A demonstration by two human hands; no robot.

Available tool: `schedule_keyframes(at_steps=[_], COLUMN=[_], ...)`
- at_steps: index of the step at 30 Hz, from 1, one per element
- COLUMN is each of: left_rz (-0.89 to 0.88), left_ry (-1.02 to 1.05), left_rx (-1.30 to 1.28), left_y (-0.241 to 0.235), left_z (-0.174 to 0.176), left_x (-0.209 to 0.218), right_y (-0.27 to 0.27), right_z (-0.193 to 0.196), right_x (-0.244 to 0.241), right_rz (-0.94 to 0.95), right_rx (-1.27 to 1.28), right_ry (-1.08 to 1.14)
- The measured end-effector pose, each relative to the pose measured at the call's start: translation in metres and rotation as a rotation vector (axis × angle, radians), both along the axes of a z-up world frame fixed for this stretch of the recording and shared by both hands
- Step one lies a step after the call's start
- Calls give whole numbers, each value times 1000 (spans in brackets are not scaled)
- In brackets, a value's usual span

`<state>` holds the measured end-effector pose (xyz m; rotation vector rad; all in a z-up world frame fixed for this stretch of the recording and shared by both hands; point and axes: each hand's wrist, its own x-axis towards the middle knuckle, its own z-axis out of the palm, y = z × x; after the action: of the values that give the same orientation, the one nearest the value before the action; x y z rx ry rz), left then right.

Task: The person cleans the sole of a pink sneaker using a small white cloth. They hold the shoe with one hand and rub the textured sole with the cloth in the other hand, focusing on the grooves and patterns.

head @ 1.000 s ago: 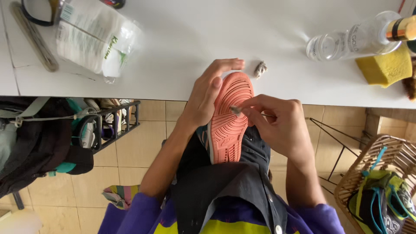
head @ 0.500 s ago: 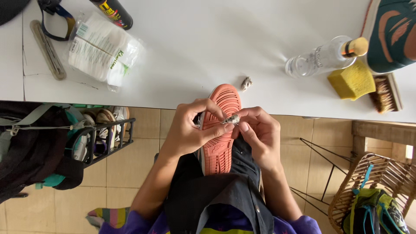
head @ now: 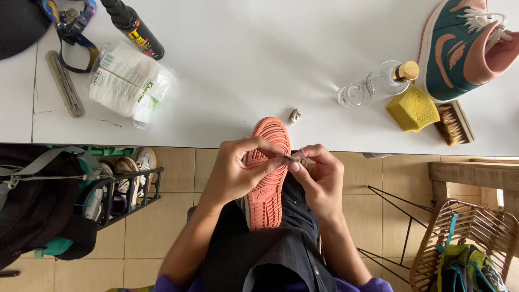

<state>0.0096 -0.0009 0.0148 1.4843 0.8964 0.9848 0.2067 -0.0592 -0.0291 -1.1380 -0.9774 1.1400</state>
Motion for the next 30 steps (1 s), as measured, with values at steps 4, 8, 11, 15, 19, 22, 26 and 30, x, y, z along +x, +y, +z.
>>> schedule_keyframes(at_steps=[4, 8, 11, 15, 19, 22, 26, 30], left_rz=[31, -72, -59, 5, 21, 13, -19, -39], left_ry=[-20, -31, -17, -20, -8, 30, 23, -42], left_rx=[-11, -45, -46, -116, -108, -56, -41, -107], left_y=[2, 2, 1, 2, 3, 3, 4, 2], left_z=[-4, 5, 5, -9, -6, -7, -3, -17], left_x=[-4, -10, -8, -9, -13, -16, -22, -27], right_y=[-1, 7, 8, 5, 4, 9, 12, 8], right_z=[17, 29, 29, 23, 26, 28, 33, 29], right_x=[5, 4, 7, 15, 3, -4, -4, -8], right_rz=[-32, -46, -10, 75, -12, -54, -65, -65], right_rx=[141, 268, 268, 215, 298, 369, 440, 520], right_ry=[-219, -412, -510, -562, -753, -777, -851, -929])
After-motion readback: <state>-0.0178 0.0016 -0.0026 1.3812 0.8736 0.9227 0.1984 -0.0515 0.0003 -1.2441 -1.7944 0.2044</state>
